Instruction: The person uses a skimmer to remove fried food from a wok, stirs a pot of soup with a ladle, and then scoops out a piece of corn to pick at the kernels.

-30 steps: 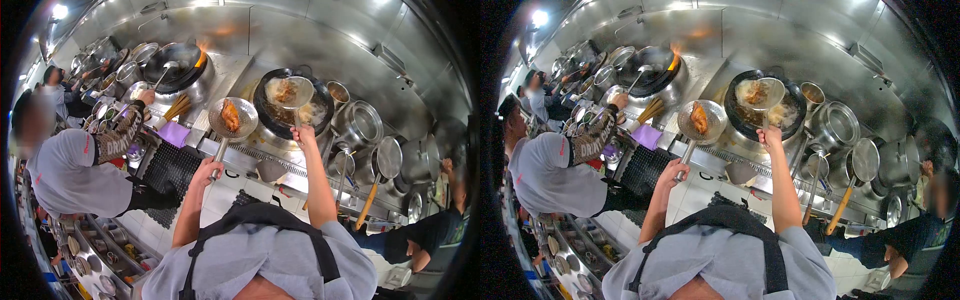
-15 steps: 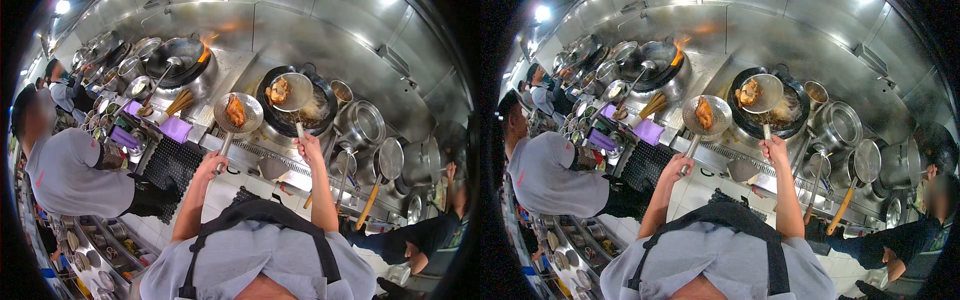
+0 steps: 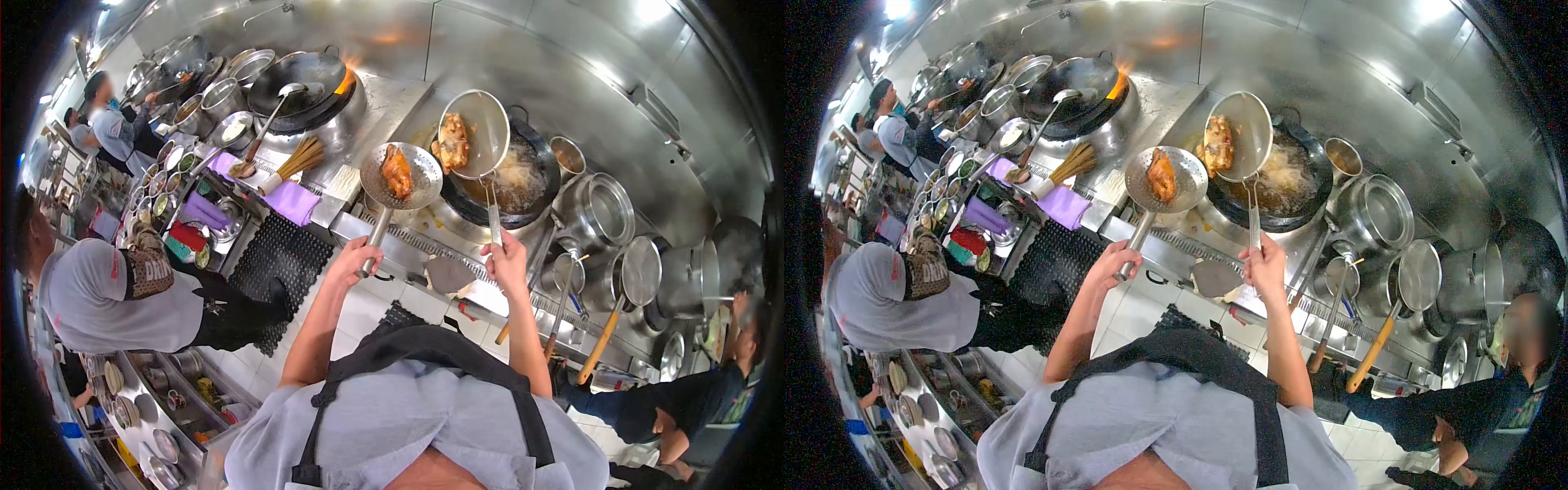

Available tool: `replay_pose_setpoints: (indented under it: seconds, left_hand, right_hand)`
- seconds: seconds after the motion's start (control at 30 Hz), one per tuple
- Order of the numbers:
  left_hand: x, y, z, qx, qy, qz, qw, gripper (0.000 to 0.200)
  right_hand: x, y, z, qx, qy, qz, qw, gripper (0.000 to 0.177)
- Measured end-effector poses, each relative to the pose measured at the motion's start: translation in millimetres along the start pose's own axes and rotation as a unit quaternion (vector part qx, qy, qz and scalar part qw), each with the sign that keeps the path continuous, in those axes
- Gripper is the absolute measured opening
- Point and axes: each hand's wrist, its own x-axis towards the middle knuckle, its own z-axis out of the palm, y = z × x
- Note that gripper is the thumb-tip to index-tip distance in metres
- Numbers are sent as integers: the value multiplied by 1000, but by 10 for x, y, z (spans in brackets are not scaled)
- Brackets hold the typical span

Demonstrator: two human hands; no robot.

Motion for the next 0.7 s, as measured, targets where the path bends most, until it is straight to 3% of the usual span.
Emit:
replay_pose_setpoints:
  seconds: [0.03, 0.13, 0.33, 0.43, 0.53, 0.6, 0.7]
  left_hand:
    - [17, 2, -2, 1, -1, -2, 1000, 16]
    - [98, -59, -53, 0, -8, -2, 1000, 18]
    - [241, -452, -308, -57, -9, -21, 998, 21]
    - [277, -710, -539, -102, -35, -45, 993, 21]
    - [302, -916, -636, -134, -51, -56, 988, 19]
    - [344, -995, -667, -109, -48, -55, 991, 19]
    - [555, -1072, -795, -69, -47, -71, 994, 20]
  right_hand:
    - [-84, -21, 92, -31, 10, 15, 999, 44]
    - [-138, 460, 393, -264, 48, -195, 943, 51]
    - [-108, 665, 405, -327, -15, -135, 935, 50]
    - [-200, 456, 267, -279, -1, -65, 958, 50]
    - [-193, 196, -20, -200, 4, -59, 978, 51]
    - [-133, 24, -309, -165, 40, 9, 985, 52]
    - [79, -25, -786, -184, 113, -29, 976, 47]
